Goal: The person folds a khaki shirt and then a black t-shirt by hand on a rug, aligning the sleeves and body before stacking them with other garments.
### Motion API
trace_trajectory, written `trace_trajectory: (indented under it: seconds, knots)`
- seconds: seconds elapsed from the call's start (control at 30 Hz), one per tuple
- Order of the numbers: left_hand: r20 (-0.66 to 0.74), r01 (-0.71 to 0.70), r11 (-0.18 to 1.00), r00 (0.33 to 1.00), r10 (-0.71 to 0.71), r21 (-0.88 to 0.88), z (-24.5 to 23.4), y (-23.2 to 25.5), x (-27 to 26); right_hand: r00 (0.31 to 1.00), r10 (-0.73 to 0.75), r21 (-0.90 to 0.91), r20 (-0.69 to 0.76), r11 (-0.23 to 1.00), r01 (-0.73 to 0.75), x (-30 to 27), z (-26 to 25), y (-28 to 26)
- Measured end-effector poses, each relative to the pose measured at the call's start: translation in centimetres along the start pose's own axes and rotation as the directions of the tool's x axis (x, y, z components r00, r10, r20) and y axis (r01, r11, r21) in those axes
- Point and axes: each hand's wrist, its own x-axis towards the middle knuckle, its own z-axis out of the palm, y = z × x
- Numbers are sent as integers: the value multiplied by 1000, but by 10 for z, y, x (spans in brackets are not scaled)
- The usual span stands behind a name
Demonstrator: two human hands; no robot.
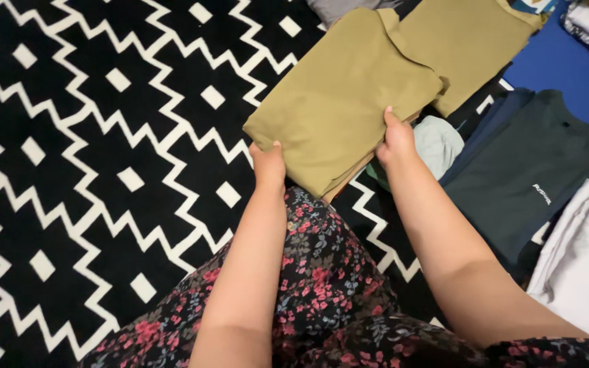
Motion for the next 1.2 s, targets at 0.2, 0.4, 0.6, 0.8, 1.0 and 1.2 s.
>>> trace_trajectory:
  seconds: [0.2, 0.4, 0.6, 0.8, 1.0, 1.2]
  knots:
    - [-139, 53, 990, 990, -34, 128, -21, -2, 6, 658, -686, -497, -312, 708, 502, -22, 44, 17]
    - [-26, -99, 977, 994, 106, 191, -152, 59, -22, 553, -602, -555, 577, 207, 805, -130, 173, 90]
    - [-289, -240, 966, 921, 259, 102, -360, 104, -97, 407, 85, -415, 910, 165, 895, -186, 260, 225]
    - [-682, -102, 994, 730, 51, -36, -544, 83, -202, 84, 440, -205, 894, 235, 950, -216, 271, 368]
    - [-846, -180, 983, 517, 127, 37, -686, 26, -229, 105, 608, -320, 787, 256, 912, -309, 309, 450]
    - [-881, 367, 853, 430, 197, 370, -738, 73, -227, 120, 732, -416, 671, 238, 878, -335, 339, 542]
